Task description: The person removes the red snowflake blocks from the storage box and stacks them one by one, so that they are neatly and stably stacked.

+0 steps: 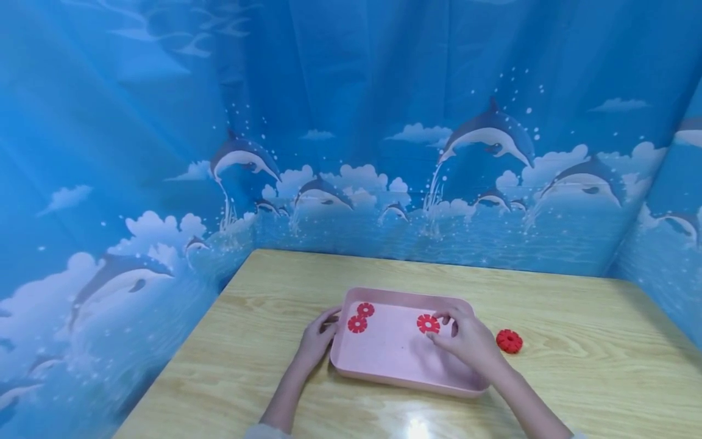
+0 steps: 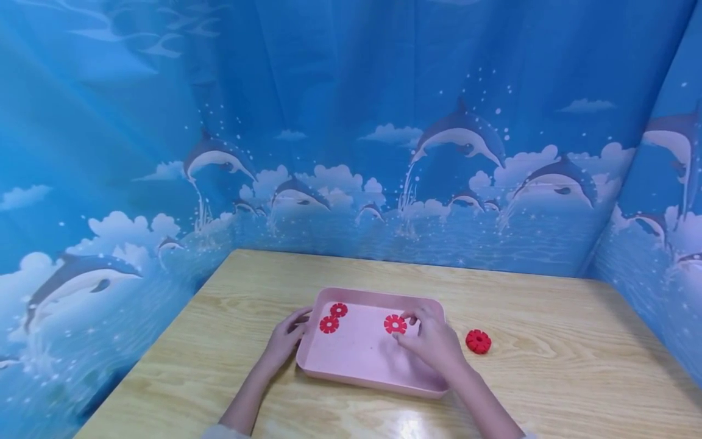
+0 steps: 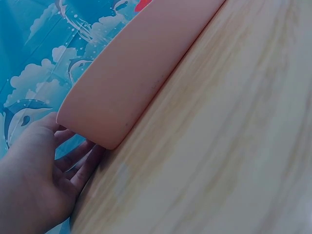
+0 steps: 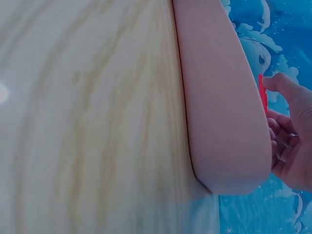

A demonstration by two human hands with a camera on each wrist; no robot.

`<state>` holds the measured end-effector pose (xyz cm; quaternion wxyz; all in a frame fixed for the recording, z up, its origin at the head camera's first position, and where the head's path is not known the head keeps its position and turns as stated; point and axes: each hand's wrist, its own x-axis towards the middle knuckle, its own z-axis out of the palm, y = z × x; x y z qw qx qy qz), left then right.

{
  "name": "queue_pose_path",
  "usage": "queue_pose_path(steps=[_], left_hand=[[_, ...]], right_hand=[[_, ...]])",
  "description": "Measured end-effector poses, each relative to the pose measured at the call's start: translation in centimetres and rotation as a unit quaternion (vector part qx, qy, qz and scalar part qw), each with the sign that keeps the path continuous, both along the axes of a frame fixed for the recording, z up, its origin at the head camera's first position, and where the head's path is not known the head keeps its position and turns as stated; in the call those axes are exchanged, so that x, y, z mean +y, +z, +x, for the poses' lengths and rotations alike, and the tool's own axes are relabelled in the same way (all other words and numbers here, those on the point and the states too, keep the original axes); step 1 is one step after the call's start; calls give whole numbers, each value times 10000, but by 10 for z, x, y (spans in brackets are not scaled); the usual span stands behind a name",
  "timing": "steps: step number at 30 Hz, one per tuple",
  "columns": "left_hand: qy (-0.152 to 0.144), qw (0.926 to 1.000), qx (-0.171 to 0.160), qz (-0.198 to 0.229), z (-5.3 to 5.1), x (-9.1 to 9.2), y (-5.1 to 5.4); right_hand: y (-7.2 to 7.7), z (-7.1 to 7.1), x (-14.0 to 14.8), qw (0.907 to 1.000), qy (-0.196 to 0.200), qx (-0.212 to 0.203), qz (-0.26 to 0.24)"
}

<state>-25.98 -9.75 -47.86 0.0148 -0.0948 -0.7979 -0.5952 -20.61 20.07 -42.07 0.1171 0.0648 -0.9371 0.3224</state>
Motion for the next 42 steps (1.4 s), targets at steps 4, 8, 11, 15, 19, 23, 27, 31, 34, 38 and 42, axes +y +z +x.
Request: queue_pose_path(steps=[4, 8, 11, 15, 19, 23, 27, 31, 34, 38, 42], left_hand=[[-46, 9999, 15, 156, 1, 0, 0], [-142, 9990, 117, 409, 2, 0, 0], [-131, 9993, 110, 343, 1, -1, 0], [-93, 9996, 35, 256, 1, 0, -2], [-58, 9997, 20, 243, 0, 0, -3], [-19, 9996, 13, 268, -1, 0, -4], [-16, 9996, 22, 267, -1, 0, -3], [-22, 9997, 26, 223, -1, -1, -4], [-13, 9998, 2, 191, -1, -1, -3], [-21, 9998, -20, 218, 2, 0, 5], [-83, 9996, 9, 269, 13, 2, 21]], right_hand=[[2, 8, 15, 9996, -138, 184, 145], [6, 15, 31, 9987, -242, 413, 177], [9, 20, 45, 9979, -317, 538, 163], [11, 26, 62, 9974, -379, 598, 139], [10, 30, 77, 9953, -497, 799, 223], [7, 32, 91, 9927, -659, 949, 342], [4, 35, 101, 9916, -689, 1037, 347], [-2, 37, 110, 9905, -686, 1148, 322], [-6, 38, 116, 9906, -711, 1123, 317], [-11, 37, 121, 9915, -768, 1025, 243], [-17, 36, 125, 9911, -824, 1025, 196]])
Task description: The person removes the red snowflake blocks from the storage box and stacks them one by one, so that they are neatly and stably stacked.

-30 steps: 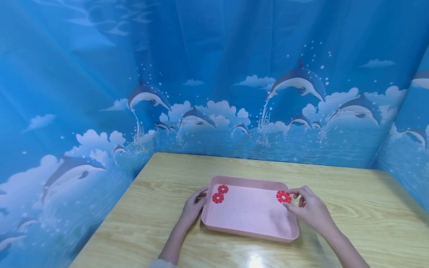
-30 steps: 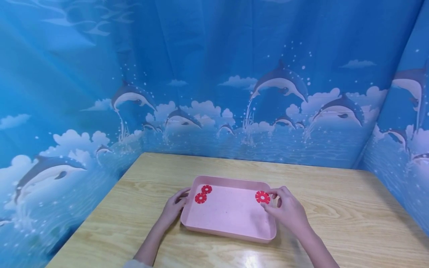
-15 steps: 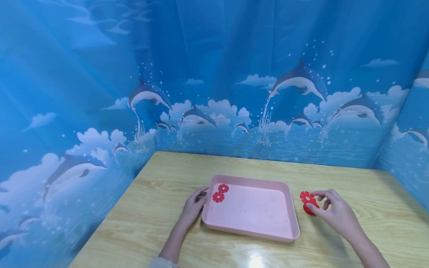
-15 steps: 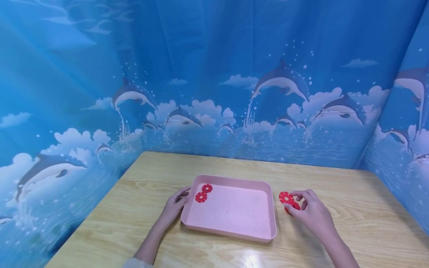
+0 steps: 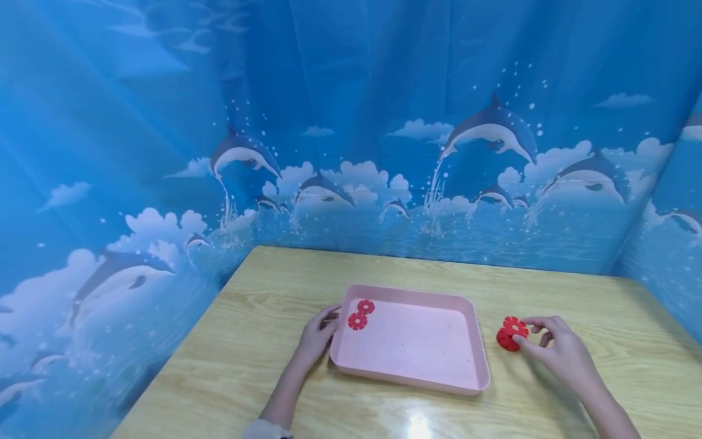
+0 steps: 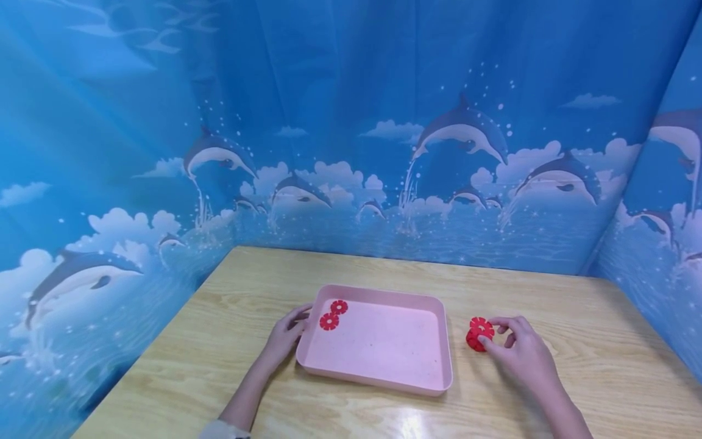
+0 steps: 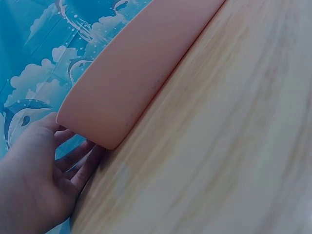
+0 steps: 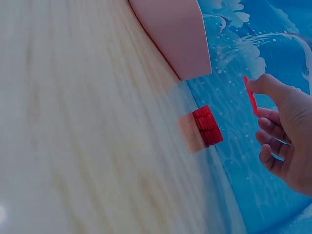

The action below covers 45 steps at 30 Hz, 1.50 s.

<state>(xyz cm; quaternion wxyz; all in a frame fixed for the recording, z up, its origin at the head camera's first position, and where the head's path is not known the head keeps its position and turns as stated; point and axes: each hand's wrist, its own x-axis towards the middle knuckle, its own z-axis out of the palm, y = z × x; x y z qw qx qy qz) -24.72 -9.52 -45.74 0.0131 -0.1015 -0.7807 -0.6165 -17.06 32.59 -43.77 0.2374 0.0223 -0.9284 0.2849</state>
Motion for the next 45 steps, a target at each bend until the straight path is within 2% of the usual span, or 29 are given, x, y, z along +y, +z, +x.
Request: queue_pose_path(steps=[2, 4, 11, 17, 19, 25, 28, 37, 40, 45], left_hand=[[-24, 10000, 4, 25, 4, 1, 6], [-23, 10000, 6, 14, 4, 1, 7], [20, 10000, -20, -76, -11, -4, -18], [62, 9999, -95, -45, -13, -4, -23], [32, 9999, -47, -88, -12, -4, -20], [-18, 9999, -80, -61, 5, 1, 8], [-32, 9999, -85, -66, 8, 1, 12], [-15, 9999, -122, 4, -11, -4, -21], [15, 10000, -73, -22, -13, -3, -23], [4, 10000, -81, -25, -13, -4, -22]], right_hand=[[-2, -1, 2, 10000, -16, 31, 18], [-4, -2, 3, 10000, -23, 55, 52], [-12, -5, 7, 9998, -20, -141, 149], [-20, -6, 7, 9993, -42, -295, 246], [-21, -6, 7, 9993, -31, -263, 270], [-23, -6, 8, 9992, 0, -236, 336], [-25, -7, 8, 9990, 3, -264, 372], [-30, -8, 10, 9984, -33, -404, 402], [-30, -8, 10, 9985, -24, -379, 396], [-31, -8, 10, 9986, -10, -371, 383]])
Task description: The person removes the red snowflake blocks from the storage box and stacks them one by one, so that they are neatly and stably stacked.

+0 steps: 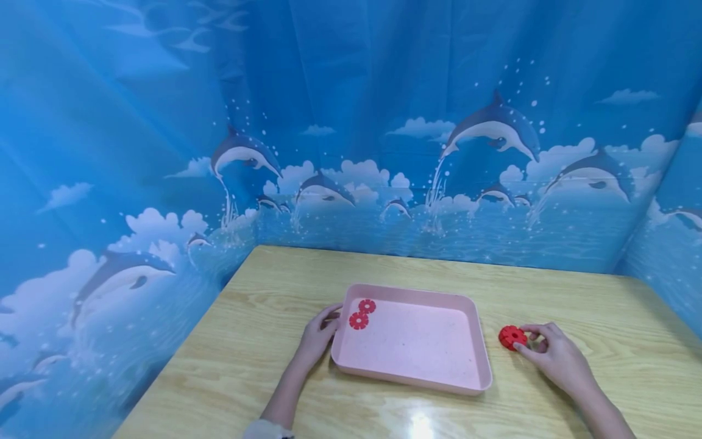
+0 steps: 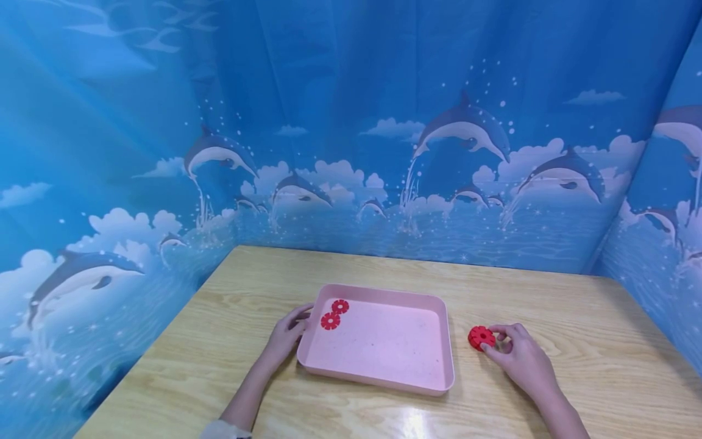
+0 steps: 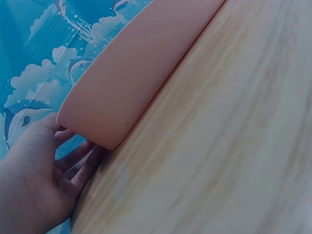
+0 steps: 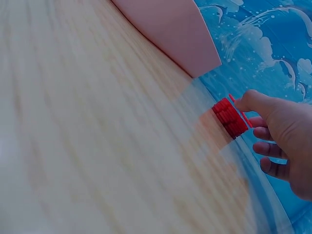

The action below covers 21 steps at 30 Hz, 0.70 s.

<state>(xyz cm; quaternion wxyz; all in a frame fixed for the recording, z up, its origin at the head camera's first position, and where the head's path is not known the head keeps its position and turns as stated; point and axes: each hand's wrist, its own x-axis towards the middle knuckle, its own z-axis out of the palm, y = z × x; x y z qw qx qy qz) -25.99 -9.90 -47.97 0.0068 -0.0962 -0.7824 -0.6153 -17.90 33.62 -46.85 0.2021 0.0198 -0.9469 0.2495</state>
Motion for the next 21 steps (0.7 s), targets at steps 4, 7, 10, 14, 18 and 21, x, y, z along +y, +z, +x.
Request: queue_pose_path(steps=[4, 7, 10, 14, 18, 21], left_hand=[[-39, 10000, -32, 67, 5, 1, 9], [-31, 10000, -4, 50, 13, 3, 23], [-1, 10000, 10, -26, 21, 5, 34], [22, 10000, 9, -55, 25, 6, 39], [9, 10000, 59, -16, 24, 6, 37], [-1, 10000, 90, 12, 22, 6, 35]], right_hand=[[-1, 0, 0, 10000, 34, 28, -6], [-2, -1, 0, 9999, 68, 106, -14], [-2, -2, 1, 9998, 93, 167, -18], [-3, -2, 1, 9997, 129, 196, -27], [-3, -2, 2, 9997, 155, 186, -37], [-4, -3, 2, 9998, 153, 157, -42]])
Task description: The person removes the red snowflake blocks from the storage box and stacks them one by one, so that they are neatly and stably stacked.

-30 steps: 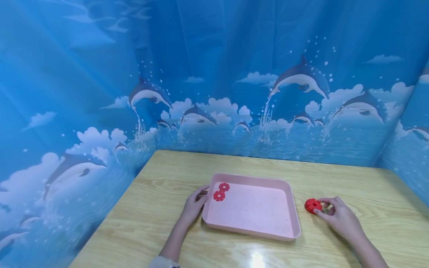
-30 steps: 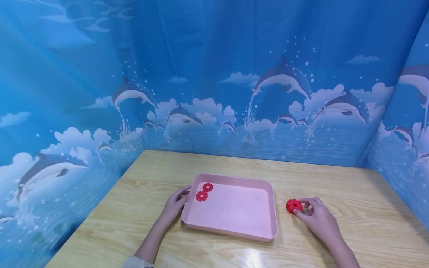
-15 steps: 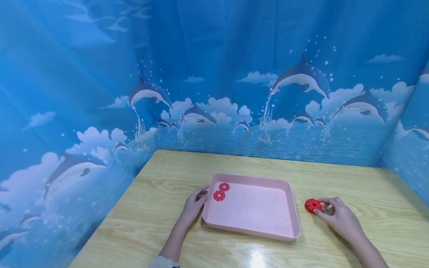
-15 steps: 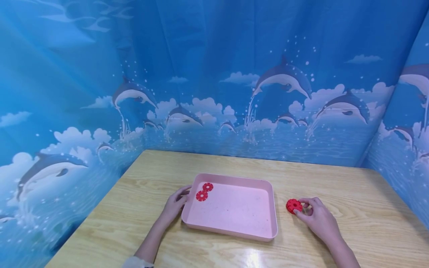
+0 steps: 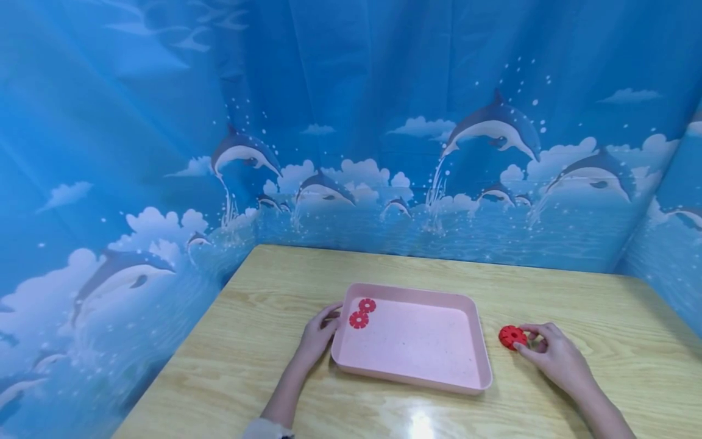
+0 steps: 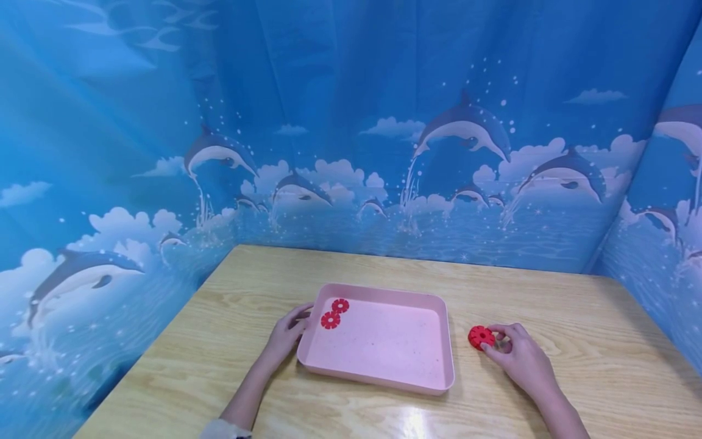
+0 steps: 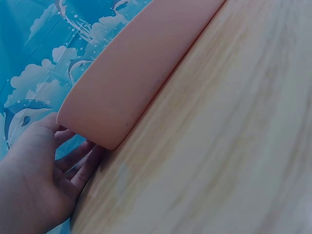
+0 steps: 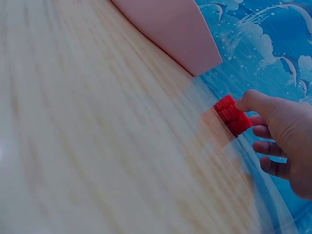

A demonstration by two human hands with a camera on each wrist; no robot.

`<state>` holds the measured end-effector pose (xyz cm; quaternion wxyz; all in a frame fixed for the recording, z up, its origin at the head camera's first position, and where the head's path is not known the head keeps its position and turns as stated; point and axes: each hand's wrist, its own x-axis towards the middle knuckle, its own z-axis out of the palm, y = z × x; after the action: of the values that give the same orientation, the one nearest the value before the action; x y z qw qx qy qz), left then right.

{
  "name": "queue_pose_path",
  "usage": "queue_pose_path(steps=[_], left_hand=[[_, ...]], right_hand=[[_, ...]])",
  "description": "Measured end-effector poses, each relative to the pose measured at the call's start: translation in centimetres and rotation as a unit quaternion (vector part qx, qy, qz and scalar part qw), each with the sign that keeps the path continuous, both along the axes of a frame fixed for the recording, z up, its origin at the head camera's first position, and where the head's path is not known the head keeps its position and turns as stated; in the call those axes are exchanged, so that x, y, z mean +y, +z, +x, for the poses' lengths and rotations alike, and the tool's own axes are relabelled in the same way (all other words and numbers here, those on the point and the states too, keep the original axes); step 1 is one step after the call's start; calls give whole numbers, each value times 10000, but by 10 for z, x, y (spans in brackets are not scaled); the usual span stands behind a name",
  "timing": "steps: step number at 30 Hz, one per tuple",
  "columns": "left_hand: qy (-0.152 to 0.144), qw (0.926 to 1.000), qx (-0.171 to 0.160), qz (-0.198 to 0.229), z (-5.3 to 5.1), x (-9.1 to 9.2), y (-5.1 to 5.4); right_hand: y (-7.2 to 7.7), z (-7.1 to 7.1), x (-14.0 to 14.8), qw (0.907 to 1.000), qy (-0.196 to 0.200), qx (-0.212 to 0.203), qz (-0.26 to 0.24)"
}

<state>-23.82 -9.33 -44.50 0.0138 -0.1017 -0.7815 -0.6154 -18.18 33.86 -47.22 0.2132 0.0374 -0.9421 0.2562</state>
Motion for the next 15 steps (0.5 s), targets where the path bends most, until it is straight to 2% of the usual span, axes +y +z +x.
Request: queue_pose_path(steps=[13, 15], left_hand=[[-22, 10000, 16, 39, -3, 0, -3], [-29, 10000, -2, 65, -8, -2, -11]], right_hand=[[0, 0, 0, 9999, -9, -124, -16], [0, 0, 0, 9999, -8, -120, -23]])
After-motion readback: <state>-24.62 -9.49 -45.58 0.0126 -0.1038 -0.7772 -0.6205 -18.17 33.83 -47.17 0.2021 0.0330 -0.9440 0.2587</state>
